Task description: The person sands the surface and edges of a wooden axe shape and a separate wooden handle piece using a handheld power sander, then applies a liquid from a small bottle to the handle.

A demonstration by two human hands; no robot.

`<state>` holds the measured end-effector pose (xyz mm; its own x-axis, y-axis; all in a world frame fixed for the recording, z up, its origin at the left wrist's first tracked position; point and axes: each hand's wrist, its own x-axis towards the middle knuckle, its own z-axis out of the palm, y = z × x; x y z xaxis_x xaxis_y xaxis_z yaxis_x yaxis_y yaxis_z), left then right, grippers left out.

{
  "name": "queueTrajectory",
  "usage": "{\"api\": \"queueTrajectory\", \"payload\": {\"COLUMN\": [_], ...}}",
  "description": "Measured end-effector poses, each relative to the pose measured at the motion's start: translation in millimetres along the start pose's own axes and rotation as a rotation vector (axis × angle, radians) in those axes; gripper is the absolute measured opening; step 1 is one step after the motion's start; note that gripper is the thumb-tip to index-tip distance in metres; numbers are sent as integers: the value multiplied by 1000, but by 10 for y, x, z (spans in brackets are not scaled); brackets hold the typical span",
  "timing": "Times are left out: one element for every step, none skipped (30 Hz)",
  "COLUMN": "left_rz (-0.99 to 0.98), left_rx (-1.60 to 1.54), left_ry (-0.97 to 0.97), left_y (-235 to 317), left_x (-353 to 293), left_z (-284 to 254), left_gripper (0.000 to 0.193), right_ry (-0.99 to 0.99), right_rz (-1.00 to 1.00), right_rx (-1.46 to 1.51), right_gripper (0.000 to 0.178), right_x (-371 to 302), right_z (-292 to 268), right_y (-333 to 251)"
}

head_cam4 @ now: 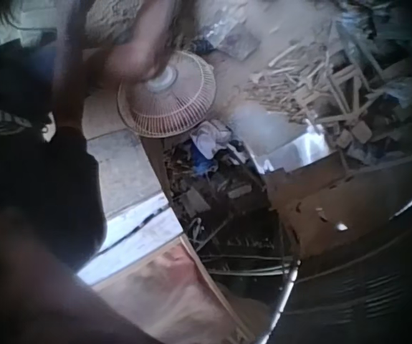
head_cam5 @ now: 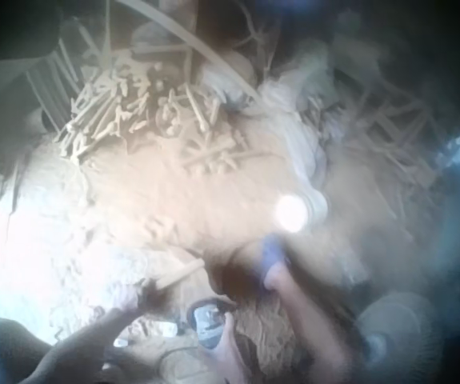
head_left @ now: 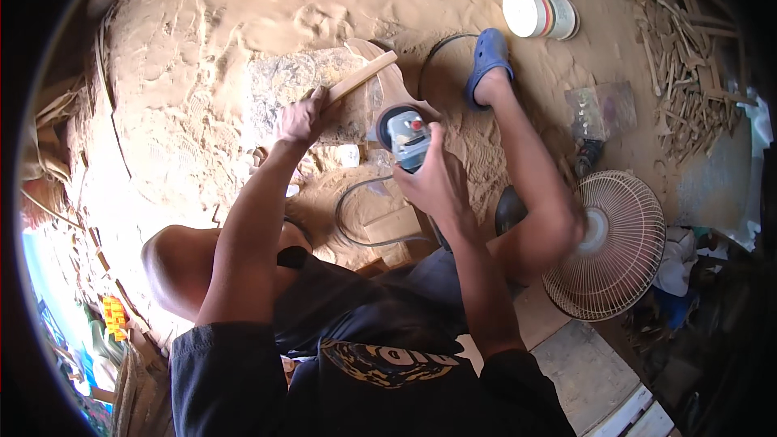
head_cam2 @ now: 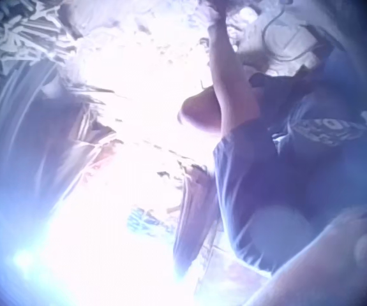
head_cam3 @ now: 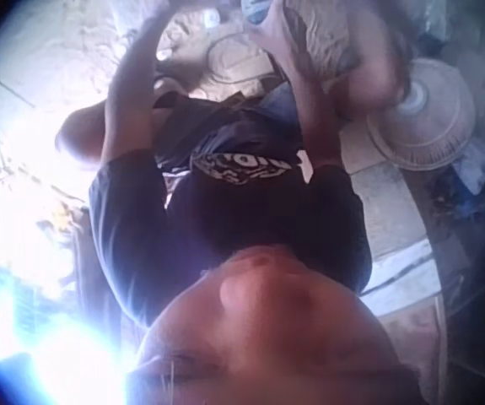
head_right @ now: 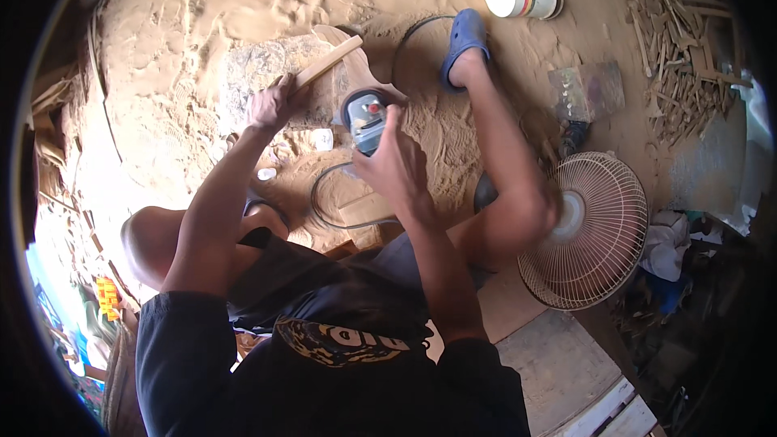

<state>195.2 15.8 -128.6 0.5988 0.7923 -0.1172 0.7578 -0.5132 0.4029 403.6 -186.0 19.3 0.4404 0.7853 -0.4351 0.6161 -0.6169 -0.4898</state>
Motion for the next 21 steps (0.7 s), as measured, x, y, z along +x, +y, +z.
{"api": "queueTrajectory", "payload": {"left_rz": [0, -9, -2, 3, 2, 9, 10, 2, -17, -5, -1, -3, -6, -7, -13, -18, -17, -26, -33, -59, -56], "left_rx": [7, 24, 18, 23, 31, -1, -5, -24, -38, -55, -38, -28, -19, -20, -20, -18, -18, -7, 5, 23, 25], "left_ry": [-9, -23, -16, -10, -10, 6, 7, -20, -45, -5, -25, -41, -55, -47, -72, -98, -92, -102, -112, -145, -142], "left_y": [-7, -1, 25, 47, 36, 24, 29, 57, 32, -13, 9, -27, -65, -64, -41, -13, 24, 71, 111, 60, 60], "left_x": [-16, -3, 19, 33, 19, 22, 1, 20, 5, -5, 6, -1, -8, 6, 11, 16, 19, 25, 47, 53, 52], "left_z": [0, -6, -12, -21, -18, -15, 6, -20, -43, -11, -14, -11, -10, -16, -27, -41, -66, -90, -125, -119, -137], "left_gripper": [50, 51, 51, 51, 50, 49, 49, 48, 46, 44, 42, 41, 40, 40, 40, 40, 40, 40, 41, 41, 41], "right_ry": [-50, -81, -86, -67, -56, -54, -40, -16, -12, 5, 25, 69, 124, 189, 223, 259, 280, 294, 308, 223, 141], "right_rz": [-6, -31, -50, -80, -110, -109, -56, -8, -21, 41, 111, 170, 193, 200, 205, 206, 196, 191, 185, 140, 100], "right_rx": [-29, -18, -26, -27, -26, -29, -39, -49, -52, -41, -34, -37, -22, -22, -25, -27, -21, -17, -13, -12, -14], "right_gripper": [91, 90, 90, 90, 90, 90, 89, 88, 88, 87, 86, 85, 85, 85, 85, 85, 85, 85, 85, 86, 87], "right_x": [24, 42, 39, 47, 41, 28, 13, 36, 42, 44, 50, 69, 100, 162, 200, 258, 311, 326, 342, 309, 272], "right_z": [32, 81, 130, 205, 253, 265, 268, 244, 215, 167, 94, 17, -38, -60, -82, -104, -146, -145, -145, -66, -11], "right_y": [-107, -170, -186, -173, -185, -165, -137, -137, -122, -77, -9, 2, 53, 188, 284, 379, 391, 386, 383, 269, 147]}}
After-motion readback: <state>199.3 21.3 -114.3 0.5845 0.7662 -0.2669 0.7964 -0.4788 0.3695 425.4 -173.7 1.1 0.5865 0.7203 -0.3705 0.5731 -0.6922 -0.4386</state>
